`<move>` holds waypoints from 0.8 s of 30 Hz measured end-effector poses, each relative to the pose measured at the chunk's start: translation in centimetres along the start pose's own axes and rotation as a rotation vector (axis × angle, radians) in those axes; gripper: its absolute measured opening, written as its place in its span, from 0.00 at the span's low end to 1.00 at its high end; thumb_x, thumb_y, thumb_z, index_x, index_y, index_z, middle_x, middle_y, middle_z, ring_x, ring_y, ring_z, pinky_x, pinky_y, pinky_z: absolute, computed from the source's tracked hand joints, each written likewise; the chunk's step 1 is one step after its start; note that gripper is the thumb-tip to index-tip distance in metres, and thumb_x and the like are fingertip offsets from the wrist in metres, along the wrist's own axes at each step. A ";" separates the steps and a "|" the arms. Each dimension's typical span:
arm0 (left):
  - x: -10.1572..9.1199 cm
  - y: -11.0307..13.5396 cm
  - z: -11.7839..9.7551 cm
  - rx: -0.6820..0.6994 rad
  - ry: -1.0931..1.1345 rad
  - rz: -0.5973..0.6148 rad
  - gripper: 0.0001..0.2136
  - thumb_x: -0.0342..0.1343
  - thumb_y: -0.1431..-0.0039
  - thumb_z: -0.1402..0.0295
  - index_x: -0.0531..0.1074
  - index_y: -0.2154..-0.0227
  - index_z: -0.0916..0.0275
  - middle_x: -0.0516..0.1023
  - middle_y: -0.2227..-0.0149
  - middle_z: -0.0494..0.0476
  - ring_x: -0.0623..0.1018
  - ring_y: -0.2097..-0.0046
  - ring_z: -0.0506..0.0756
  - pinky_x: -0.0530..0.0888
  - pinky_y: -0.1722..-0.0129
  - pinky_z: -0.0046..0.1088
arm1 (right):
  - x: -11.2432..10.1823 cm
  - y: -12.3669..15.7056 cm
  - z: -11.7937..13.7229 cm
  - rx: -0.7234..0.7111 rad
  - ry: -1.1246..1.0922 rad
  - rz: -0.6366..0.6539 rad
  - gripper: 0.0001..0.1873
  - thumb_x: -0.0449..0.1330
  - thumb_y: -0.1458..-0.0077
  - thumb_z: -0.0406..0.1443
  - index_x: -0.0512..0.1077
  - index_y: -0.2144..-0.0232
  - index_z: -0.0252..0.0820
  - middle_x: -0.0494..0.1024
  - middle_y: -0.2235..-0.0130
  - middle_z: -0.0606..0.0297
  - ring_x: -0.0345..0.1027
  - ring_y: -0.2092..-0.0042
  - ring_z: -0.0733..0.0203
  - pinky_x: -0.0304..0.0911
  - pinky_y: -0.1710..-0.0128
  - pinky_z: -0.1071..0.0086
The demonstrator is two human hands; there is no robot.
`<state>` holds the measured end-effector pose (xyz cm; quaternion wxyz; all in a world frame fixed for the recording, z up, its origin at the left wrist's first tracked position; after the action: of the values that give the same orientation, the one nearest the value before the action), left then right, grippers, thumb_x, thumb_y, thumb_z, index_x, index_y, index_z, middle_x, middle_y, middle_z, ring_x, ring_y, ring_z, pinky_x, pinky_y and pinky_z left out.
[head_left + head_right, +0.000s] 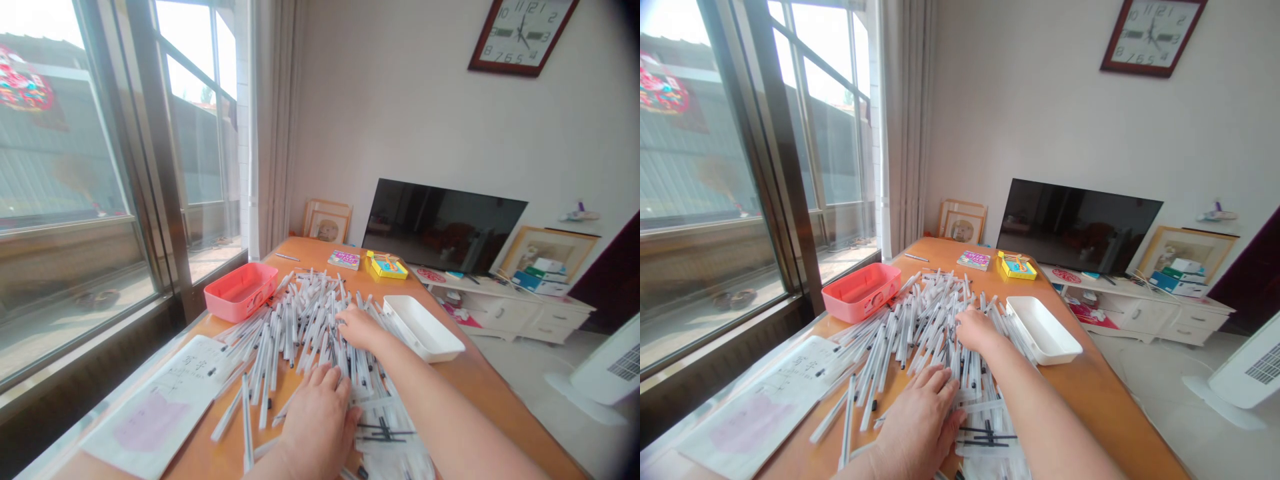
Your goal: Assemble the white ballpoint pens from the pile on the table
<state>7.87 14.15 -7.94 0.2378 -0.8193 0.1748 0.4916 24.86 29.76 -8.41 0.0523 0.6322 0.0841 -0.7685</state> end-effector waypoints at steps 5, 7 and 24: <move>-0.2 -0.1 -0.2 0.041 0.002 0.030 0.11 0.50 0.38 0.64 0.74 0.57 0.60 0.75 0.53 0.62 0.71 0.46 0.64 0.66 0.42 0.46 | 0.3 -2.1 -0.4 0.001 -0.032 -0.045 0.17 0.58 0.35 0.40 0.69 0.47 0.41 0.72 0.46 0.57 0.71 0.51 0.55 0.70 0.52 0.56; -0.4 0.0 -0.4 0.065 0.007 0.048 0.10 0.50 0.38 0.65 0.74 0.59 0.59 0.75 0.55 0.61 0.72 0.49 0.62 0.68 0.44 0.44 | 0.0 -2.3 -0.7 0.005 -0.056 -0.075 0.16 0.58 0.35 0.40 0.70 0.47 0.42 0.72 0.46 0.57 0.71 0.51 0.55 0.70 0.52 0.56; -1.1 0.2 -1.1 0.178 0.051 0.085 0.06 0.56 0.43 0.63 0.74 0.64 0.57 0.75 0.57 0.58 0.73 0.54 0.61 0.71 0.53 0.39 | -0.7 3.8 -2.2 0.276 -0.149 -0.020 0.15 0.62 0.47 0.47 0.78 0.72 0.41 0.81 0.68 0.60 0.74 0.63 0.56 0.60 0.67 0.70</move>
<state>8.03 13.42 -6.55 0.2843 -0.7990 0.2583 0.4626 27.81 26.49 -8.36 -0.0367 0.5735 -0.0198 -0.8181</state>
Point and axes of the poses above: each hand's wrist, its own y-axis away from the middle knuckle, its own x-axis out of the palm, z = x × y, the point moved 1 cm from there along -y, towards the middle knuckle
